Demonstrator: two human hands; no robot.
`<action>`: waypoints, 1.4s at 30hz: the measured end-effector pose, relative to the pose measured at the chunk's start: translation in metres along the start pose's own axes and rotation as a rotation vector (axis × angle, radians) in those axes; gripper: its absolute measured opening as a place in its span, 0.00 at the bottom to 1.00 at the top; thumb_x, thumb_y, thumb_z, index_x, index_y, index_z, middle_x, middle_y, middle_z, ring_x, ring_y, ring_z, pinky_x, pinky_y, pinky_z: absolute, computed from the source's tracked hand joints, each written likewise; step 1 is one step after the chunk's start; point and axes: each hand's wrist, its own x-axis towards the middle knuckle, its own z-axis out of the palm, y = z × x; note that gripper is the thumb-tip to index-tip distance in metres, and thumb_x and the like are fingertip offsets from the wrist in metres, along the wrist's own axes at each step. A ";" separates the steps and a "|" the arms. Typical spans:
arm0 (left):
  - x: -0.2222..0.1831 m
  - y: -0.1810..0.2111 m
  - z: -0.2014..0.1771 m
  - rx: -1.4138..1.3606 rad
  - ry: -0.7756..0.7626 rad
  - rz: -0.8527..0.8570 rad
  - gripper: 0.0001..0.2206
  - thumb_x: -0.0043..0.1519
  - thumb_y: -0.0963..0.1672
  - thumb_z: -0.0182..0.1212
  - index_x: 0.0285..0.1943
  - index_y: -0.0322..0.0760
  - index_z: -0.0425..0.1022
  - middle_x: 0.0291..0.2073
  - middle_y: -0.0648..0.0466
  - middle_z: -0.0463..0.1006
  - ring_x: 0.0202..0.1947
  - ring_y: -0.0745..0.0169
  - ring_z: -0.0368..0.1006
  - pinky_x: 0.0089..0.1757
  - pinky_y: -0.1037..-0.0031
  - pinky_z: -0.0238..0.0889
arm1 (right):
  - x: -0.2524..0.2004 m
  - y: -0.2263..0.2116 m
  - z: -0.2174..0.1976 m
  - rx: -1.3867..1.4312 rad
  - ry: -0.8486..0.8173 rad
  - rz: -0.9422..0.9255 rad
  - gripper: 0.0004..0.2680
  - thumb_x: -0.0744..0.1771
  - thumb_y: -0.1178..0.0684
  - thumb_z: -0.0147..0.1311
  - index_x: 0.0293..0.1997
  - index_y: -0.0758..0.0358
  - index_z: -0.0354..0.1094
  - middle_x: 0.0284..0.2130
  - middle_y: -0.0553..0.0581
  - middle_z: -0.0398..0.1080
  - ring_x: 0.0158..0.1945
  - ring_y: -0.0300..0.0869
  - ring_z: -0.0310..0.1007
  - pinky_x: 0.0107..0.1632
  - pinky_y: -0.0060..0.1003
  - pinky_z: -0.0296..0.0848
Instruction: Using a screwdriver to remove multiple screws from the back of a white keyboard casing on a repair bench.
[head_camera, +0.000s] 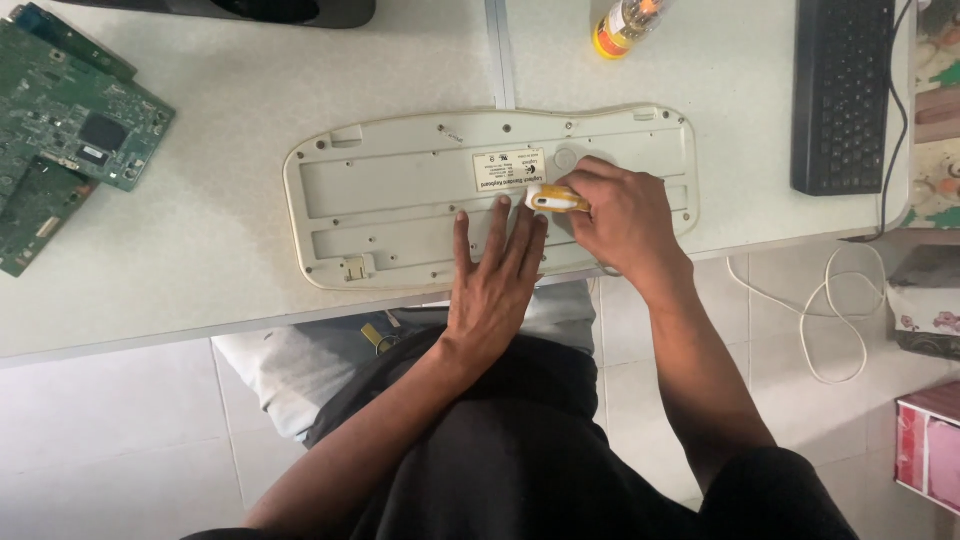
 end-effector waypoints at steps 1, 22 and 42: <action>0.000 0.000 -0.001 0.001 0.001 -0.001 0.33 0.56 0.48 0.73 0.70 0.35 0.68 0.69 0.42 0.67 0.73 0.39 0.56 0.64 0.33 0.47 | 0.000 -0.001 -0.001 -0.001 0.000 -0.002 0.06 0.63 0.59 0.59 0.42 0.60 0.76 0.34 0.55 0.74 0.35 0.57 0.77 0.39 0.51 0.76; 0.028 0.002 -0.003 -0.196 0.037 -0.077 0.36 0.48 0.60 0.72 0.57 0.32 0.75 0.55 0.45 0.70 0.61 0.39 0.64 0.60 0.29 0.47 | -0.014 0.015 0.007 1.612 0.559 0.086 0.13 0.73 0.40 0.42 0.61 0.49 0.50 0.35 0.49 0.58 0.38 0.38 0.62 0.48 0.40 0.70; 0.064 -0.020 0.027 -0.423 0.121 -0.219 0.04 0.60 0.49 0.67 0.40 0.54 0.81 0.34 0.63 0.69 0.38 0.59 0.66 0.44 0.61 0.56 | 0.010 -0.005 0.005 1.942 0.848 0.117 0.22 0.64 0.23 0.39 0.26 0.52 0.53 0.16 0.43 0.40 0.18 0.32 0.38 0.23 0.27 0.41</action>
